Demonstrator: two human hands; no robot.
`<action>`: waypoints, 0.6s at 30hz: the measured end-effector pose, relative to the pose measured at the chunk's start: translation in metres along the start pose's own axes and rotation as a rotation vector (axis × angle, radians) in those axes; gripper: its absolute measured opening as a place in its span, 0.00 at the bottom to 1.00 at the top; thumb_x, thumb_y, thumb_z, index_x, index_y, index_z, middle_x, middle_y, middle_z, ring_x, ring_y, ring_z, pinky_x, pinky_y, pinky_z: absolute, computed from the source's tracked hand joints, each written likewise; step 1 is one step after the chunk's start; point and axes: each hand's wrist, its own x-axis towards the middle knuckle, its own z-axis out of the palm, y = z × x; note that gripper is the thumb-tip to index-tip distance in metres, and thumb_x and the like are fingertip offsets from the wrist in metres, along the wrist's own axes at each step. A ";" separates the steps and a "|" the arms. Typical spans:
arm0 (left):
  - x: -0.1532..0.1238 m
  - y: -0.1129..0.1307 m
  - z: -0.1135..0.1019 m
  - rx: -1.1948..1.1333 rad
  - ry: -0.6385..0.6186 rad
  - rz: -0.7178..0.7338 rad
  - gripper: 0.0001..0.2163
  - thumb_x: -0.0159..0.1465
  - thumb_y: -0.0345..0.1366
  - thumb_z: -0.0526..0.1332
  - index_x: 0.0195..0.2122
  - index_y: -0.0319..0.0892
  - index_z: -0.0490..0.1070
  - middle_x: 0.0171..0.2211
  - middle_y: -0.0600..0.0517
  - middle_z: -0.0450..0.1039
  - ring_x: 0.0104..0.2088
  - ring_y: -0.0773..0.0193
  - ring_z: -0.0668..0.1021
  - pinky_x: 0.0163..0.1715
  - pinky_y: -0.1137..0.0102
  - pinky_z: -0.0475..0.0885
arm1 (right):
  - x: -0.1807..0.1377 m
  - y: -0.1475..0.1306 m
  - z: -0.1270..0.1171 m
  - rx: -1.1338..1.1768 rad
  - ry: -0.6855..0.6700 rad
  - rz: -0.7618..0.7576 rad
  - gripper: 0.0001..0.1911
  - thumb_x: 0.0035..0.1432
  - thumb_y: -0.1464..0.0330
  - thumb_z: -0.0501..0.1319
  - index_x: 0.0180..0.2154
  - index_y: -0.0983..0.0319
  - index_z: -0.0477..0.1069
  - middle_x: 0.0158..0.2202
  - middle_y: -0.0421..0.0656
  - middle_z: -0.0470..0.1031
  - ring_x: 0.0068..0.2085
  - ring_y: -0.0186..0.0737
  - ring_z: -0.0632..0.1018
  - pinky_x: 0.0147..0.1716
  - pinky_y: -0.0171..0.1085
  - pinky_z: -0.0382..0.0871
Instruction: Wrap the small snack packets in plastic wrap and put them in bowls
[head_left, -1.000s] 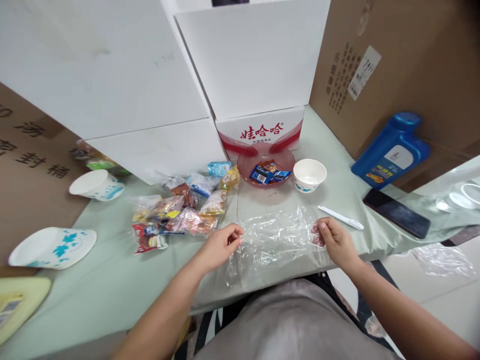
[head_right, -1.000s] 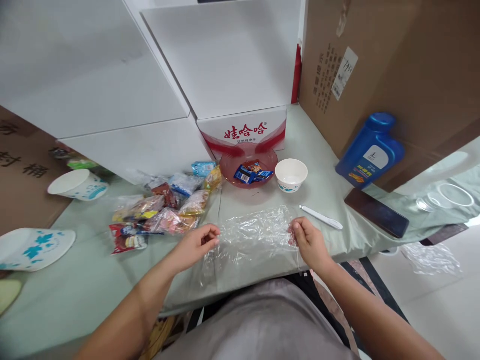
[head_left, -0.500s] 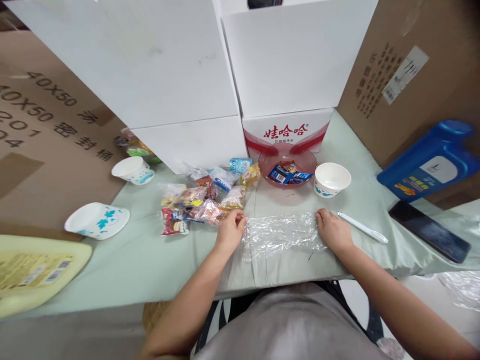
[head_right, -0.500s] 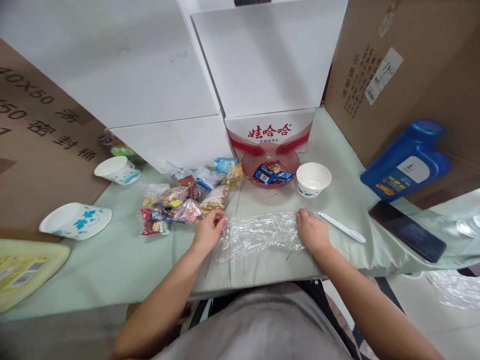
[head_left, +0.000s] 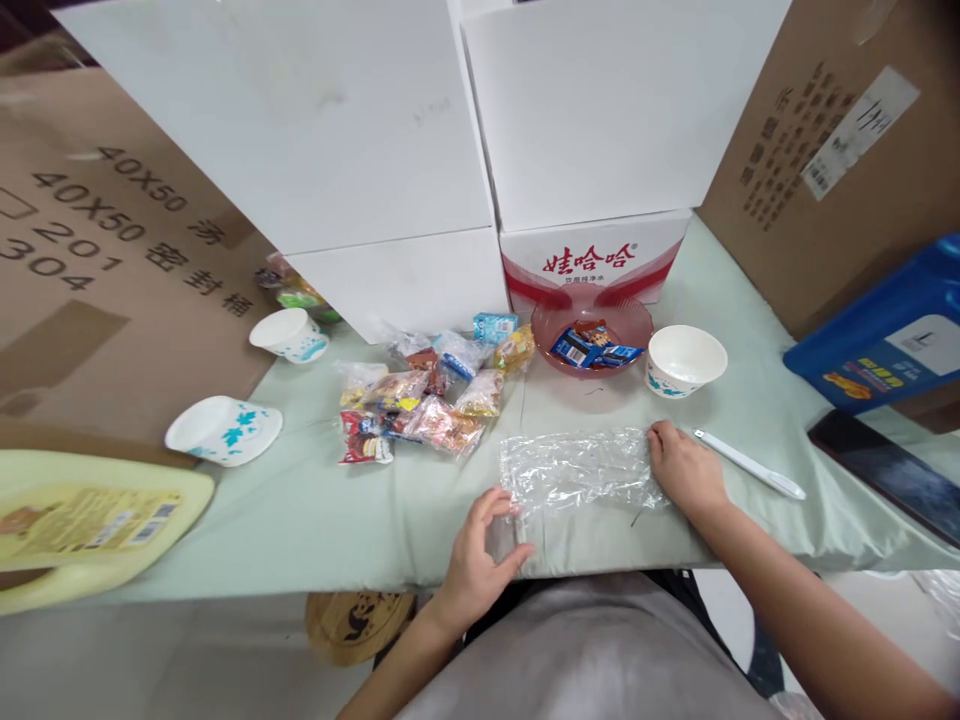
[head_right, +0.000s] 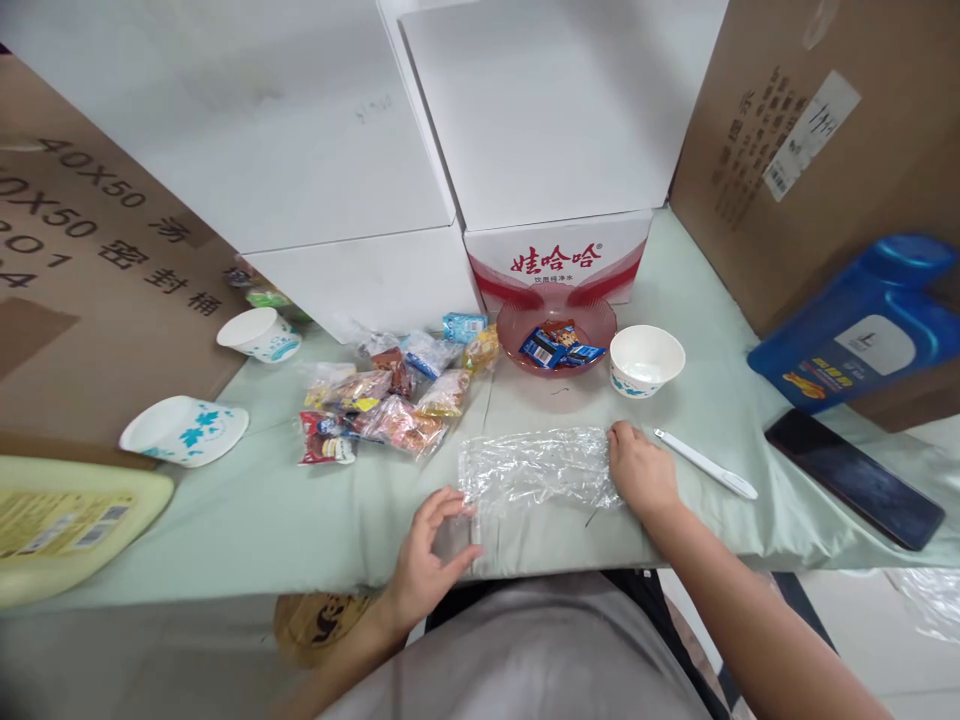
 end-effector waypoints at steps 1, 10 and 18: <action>0.000 -0.002 0.001 -0.001 0.004 0.027 0.29 0.61 0.40 0.64 0.61 0.44 0.54 0.42 0.47 0.76 0.49 0.56 0.77 0.54 0.56 0.69 | 0.000 0.000 0.000 0.003 -0.003 0.002 0.14 0.69 0.65 0.47 0.45 0.62 0.68 0.41 0.47 0.79 0.35 0.41 0.78 0.26 0.36 0.56; 0.029 0.019 -0.037 0.150 -0.301 0.095 0.12 0.64 0.30 0.55 0.46 0.46 0.73 0.39 0.50 0.75 0.38 0.65 0.78 0.40 0.70 0.75 | 0.000 -0.001 -0.001 0.015 0.017 -0.009 0.13 0.69 0.63 0.48 0.43 0.62 0.68 0.39 0.47 0.79 0.35 0.43 0.79 0.26 0.37 0.57; 0.042 0.033 -0.039 0.200 -0.209 -0.137 0.10 0.64 0.43 0.59 0.33 0.43 0.74 0.34 0.51 0.76 0.32 0.63 0.76 0.32 0.70 0.72 | -0.001 -0.003 0.002 -0.003 -0.004 -0.024 0.14 0.70 0.62 0.47 0.43 0.61 0.68 0.40 0.46 0.79 0.35 0.42 0.79 0.26 0.36 0.57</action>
